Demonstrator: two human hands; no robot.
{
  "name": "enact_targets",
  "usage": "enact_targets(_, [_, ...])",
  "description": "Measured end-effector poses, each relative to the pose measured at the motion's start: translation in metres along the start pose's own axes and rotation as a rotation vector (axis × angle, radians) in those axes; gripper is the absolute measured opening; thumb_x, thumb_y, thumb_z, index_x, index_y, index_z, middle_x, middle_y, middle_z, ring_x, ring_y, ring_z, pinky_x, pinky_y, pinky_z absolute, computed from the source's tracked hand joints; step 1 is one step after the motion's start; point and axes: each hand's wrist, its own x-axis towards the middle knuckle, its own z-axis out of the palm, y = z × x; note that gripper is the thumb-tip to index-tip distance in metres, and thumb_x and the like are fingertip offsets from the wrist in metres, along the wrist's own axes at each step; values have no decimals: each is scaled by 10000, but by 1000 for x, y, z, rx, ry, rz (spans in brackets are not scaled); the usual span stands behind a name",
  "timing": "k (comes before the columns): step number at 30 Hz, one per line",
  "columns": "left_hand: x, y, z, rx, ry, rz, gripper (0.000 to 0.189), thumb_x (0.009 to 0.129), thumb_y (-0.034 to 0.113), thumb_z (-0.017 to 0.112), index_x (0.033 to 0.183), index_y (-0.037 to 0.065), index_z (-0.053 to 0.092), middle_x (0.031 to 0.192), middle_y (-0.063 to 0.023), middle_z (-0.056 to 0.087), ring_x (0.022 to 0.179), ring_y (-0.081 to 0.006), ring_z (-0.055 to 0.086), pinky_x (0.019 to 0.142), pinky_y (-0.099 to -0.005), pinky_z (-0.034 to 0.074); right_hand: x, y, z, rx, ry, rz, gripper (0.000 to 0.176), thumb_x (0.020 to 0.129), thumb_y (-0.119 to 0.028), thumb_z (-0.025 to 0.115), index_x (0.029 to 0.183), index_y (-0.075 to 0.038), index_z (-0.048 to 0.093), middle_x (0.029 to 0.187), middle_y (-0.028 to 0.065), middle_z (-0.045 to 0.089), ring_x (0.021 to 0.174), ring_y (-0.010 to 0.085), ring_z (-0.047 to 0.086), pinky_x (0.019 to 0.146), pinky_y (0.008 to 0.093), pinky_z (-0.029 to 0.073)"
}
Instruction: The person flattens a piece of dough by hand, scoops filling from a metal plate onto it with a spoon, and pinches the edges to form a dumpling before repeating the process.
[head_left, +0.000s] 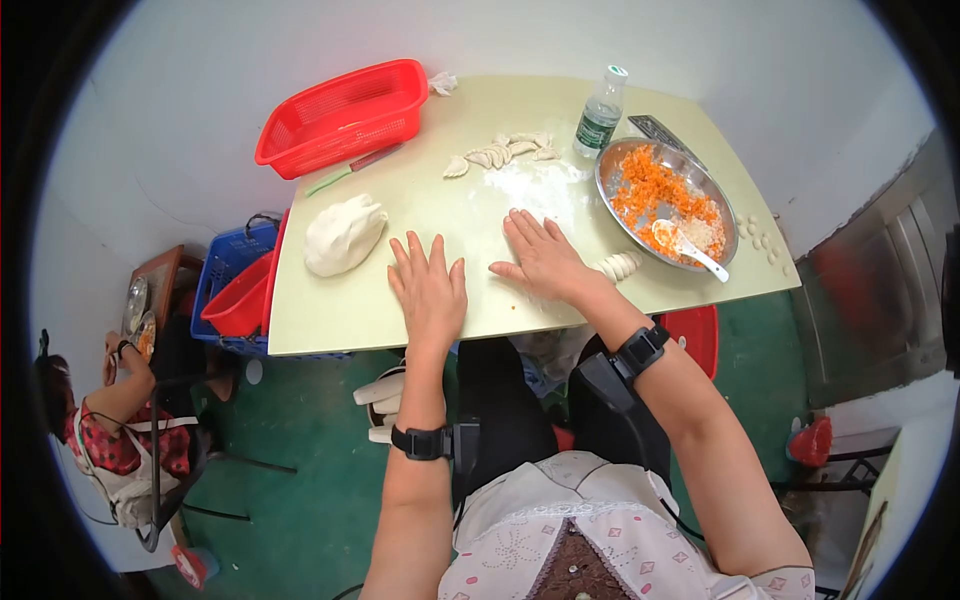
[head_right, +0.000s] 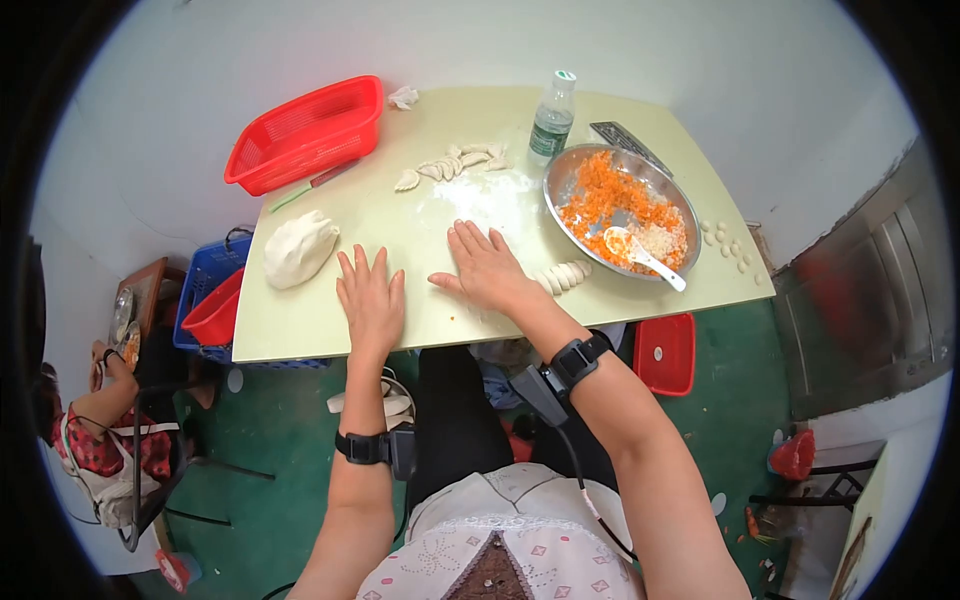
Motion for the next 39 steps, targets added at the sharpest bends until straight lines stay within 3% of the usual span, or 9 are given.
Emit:
enact_targets(12, [2,-4,-6,-56,-40,55,439,878,300,467,1216,20,464,1366,-278,248,1303,-442,112,1001,-582,135,-9,-19,0,3,-18,157,776,874,-547,330,1366,33,173,1434,197,162,1345,286,125,1066,496,79])
enact_targets(15, [3,-6,-6,-95,-38,58,437,877,301,468,1214,23,468,1365,-282,244,1304,-443,110,1000,-585,133,-4,-14,-10,359,-53,228,759,886,-528,306,1365,43,159,1435,203,152,1347,289,110,1064,499,64])
enact_targets(18, [2,-7,-5,-101,-23,69,434,876,295,473,1212,21,469,1363,-286,244,1300,-449,112,1001,-583,134,-5,-2,-16,536,115,269,703,895,-426,383,1356,59,167,1406,214,235,1317,305,215,1061,444,158])
enact_targets(21, [0,-8,-4,-116,-5,64,414,865,270,493,1194,19,485,1364,-280,245,1298,-449,120,1009,-567,142,-8,4,-25,603,288,233,570,854,-252,500,1312,32,313,1254,234,447,1165,341,437,962,387,347])
enact_targets(24, [1,-7,-5,-141,19,41,387,844,235,526,1165,18,511,1369,-264,247,1298,-440,132,1022,-538,153,2,21,-28,359,267,141,460,776,-113,568,1212,-11,465,1003,218,597,909,357,580,793,366,460])
enact_targets(27, [1,-8,-6,-161,22,23,392,829,236,548,1151,13,523,1372,-263,243,1298,-438,134,1025,-528,159,16,28,-36,218,342,144,304,753,-95,565,1049,-30,588,837,201,626,777,366,593,711,399,473])
enact_targets(33, [1,-10,-4,-190,58,22,431,800,259,590,1142,5,529,1371,-267,240,1292,-443,144,1022,-526,169,38,41,-48,630,50,388,202,711,-179,632,800,0,658,739,151,643,707,266,623,652,342,480])
enact_targets(36, [1,-9,-4,-187,65,31,447,788,264,608,1135,-7,528,1362,-284,240,1283,-455,153,1015,-530,181,42,35,-47,551,-12,352,248,679,-221,665,803,-7,664,725,135,647,684,233,625,633,310,480])
enact_targets(39, [0,-8,-4,-175,70,36,452,782,263,615,1134,-8,530,1362,-284,240,1280,-456,159,1016,-527,183,49,34,-43,553,-45,313,253,669,-223,667,831,-30,671,789,134,652,753,247,625,677,328,477])
